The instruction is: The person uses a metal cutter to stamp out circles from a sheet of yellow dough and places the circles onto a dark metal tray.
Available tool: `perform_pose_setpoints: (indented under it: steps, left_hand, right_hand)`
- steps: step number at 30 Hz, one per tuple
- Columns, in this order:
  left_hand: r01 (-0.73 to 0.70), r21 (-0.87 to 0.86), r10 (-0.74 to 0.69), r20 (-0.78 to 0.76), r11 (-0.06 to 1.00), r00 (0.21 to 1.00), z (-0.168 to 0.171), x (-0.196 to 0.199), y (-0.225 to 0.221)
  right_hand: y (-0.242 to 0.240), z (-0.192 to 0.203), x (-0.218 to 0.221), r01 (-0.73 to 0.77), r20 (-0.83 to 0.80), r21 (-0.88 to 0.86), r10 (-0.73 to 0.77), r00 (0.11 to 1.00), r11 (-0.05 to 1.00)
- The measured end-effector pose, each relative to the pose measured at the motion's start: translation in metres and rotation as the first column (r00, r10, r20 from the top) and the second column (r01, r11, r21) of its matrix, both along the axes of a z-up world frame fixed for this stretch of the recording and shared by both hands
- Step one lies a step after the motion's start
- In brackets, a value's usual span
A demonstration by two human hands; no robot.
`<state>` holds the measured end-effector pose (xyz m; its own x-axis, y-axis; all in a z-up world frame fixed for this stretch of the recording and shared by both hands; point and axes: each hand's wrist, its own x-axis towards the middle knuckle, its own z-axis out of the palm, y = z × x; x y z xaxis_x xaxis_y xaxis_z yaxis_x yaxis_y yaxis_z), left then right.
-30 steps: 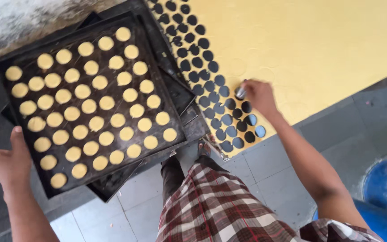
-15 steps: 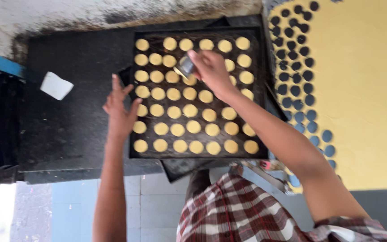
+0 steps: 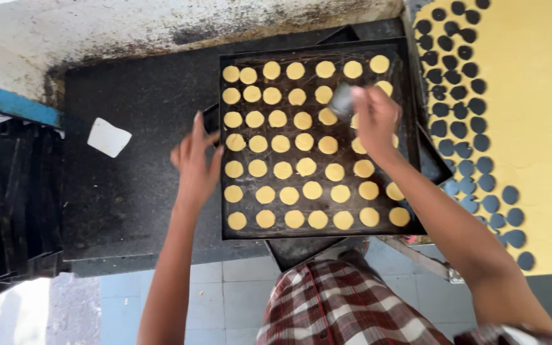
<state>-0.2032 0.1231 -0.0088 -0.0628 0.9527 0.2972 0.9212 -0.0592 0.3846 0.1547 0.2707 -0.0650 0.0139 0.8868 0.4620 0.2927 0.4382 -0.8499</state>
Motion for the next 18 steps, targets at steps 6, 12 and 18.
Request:
perform_pose_setpoints:
  steps: [6, 12, 18]
  left_hand:
    - [0.134, -0.027, -0.13, -0.5, 0.991, 0.856, -0.019, 0.004, 0.177]
    - [0.127, -0.168, -0.19, -0.444, 0.978, 0.876, -0.051, -0.007, 0.212]
    - [0.113, -0.135, -0.146, -0.266, 0.984, 0.953, -0.064, -0.013, 0.211]
  right_hand:
    - [-0.1, 0.007, 0.132, 0.143, -0.155, -0.14, -0.164, 0.974, 0.98]
    - [-0.182, 0.001, 0.212, 0.434, -0.062, -0.234, -0.459, 0.886, 0.87]
    - [-0.198, -0.009, 0.208, 0.378, -0.277, -0.327, -0.47, 0.838, 0.866]
